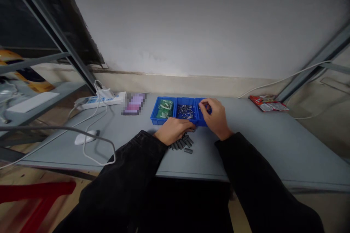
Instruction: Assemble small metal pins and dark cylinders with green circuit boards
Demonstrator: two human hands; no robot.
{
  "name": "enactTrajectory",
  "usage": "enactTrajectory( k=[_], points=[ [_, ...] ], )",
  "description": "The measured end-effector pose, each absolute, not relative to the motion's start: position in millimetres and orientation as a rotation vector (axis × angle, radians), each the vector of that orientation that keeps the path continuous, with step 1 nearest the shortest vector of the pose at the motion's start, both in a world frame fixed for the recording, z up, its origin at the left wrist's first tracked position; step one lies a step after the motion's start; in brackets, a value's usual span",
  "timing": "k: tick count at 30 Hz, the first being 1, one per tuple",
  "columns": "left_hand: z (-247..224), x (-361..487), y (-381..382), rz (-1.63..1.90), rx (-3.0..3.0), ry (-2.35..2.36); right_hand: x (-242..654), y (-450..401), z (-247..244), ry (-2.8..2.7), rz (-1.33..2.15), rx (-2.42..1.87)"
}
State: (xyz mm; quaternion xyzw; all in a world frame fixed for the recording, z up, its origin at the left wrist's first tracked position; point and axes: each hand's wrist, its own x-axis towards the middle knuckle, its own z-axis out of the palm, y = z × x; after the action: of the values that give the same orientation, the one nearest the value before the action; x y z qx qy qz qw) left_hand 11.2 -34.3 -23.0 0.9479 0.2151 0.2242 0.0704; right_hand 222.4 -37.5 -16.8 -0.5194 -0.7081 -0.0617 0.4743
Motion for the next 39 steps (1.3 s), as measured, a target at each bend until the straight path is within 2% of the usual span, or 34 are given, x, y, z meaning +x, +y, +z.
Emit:
enactTrajectory(
  k=[9,19,28,39],
  points=[
    [-26,11,-33,1.272,2.5,0.785,206,-52,-20,-2.068,-0.004,-1.081],
    [-24,12,-32,1.434,2.482,0.851,204,-53,-17,-1.908,0.338,-1.031],
    [-22,12,-32,1.486,2.269,0.847,202,-55,-14,-1.886,0.194,-0.959],
    [-18,14,-35,1.536,2.305,0.829,201,-55,-17,-1.879,0.108,-0.937]
  ],
)
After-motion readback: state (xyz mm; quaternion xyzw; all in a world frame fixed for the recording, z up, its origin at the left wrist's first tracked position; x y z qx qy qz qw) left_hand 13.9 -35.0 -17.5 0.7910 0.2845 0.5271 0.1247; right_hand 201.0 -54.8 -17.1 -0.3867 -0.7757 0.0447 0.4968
